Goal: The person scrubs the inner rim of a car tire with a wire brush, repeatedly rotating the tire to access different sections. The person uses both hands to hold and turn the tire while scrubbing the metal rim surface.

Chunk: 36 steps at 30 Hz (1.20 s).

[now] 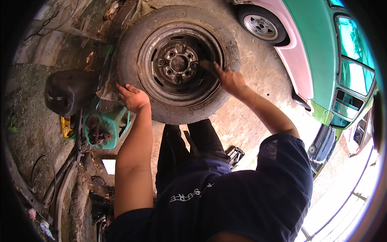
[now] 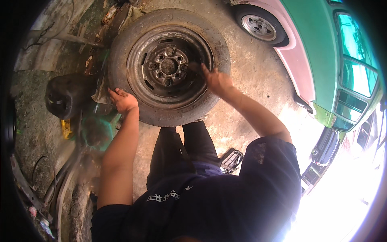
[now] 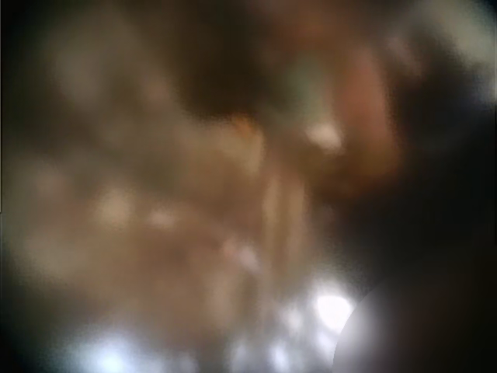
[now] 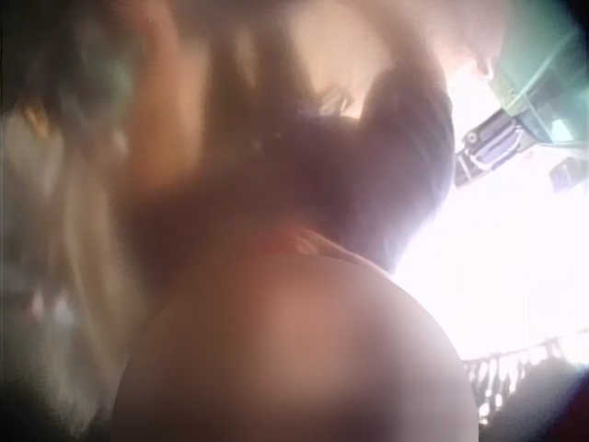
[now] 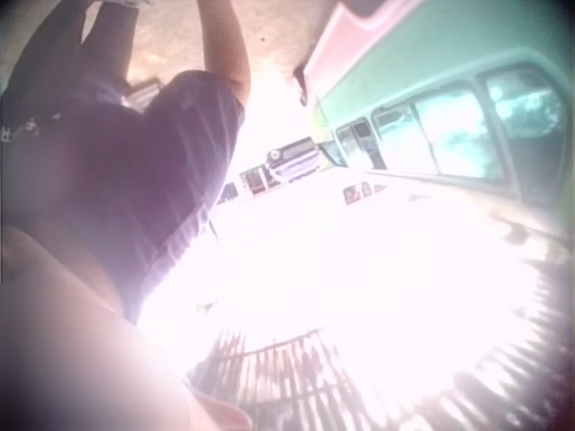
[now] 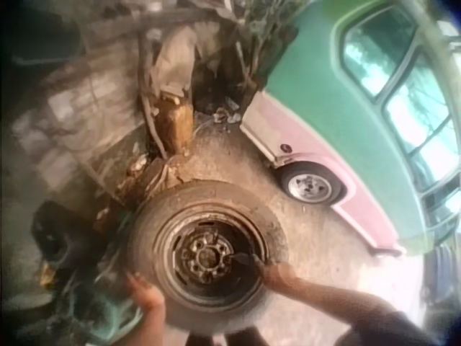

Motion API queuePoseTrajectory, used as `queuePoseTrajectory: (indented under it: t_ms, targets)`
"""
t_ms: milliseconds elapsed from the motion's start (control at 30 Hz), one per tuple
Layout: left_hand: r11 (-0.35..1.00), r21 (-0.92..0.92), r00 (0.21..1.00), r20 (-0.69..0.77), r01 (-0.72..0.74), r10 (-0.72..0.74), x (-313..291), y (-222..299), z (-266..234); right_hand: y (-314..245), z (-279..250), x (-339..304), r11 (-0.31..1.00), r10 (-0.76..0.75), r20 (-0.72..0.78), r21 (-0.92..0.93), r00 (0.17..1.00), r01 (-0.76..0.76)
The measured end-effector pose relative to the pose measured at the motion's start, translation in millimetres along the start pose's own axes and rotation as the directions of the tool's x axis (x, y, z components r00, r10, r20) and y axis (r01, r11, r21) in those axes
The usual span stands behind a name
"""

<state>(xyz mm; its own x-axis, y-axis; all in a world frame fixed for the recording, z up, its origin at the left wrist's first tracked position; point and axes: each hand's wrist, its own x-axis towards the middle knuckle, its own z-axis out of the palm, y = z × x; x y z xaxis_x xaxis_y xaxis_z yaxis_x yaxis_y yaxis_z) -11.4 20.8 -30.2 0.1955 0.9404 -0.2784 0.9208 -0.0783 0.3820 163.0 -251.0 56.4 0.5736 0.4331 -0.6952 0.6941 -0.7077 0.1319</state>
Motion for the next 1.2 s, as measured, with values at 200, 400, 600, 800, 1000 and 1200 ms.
queuePoseTrajectory:
  t_ms: [200,400,600,800,1000,1200]
  targets:
    - [0.999,0.035,1.0,-0.018,-0.016,0.017,-0.2,-1.7,1.0,52.0,-29.3,77.5,0.995,-0.041,-0.378,-0.101,0.925,0.003]
    - [0.999,0.035,1.0,-0.02,-0.001,0.002,0.4,-1.0,1.8,35.4,35.3,3.5,0.992,0.025,-0.353,0.121,0.935,0.019]
    - [0.999,0.007,0.999,-0.035,-0.037,0.037,-0.5,-2.3,2.5,28.4,15.0,37.9,0.992,0.113,-0.421,0.1,0.9,-0.078]
    - [1.0,-0.009,1.0,-0.014,-0.006,0.006,1.5,-0.1,2.4,3.0,-22.2,119.8,0.997,-0.066,-0.545,-0.078,0.836,0.028]
    - [1.0,0.005,1.0,-0.029,-0.007,0.007,0.3,0.0,1.8,38.4,15.9,44.0,0.995,0.06,-0.49,0.102,0.87,-0.011]
    - [1.0,0.011,0.999,-0.047,-0.009,0.009,0.1,0.9,2.6,15.3,-5.5,70.4,0.985,0.144,-0.543,0.161,0.827,-0.066]
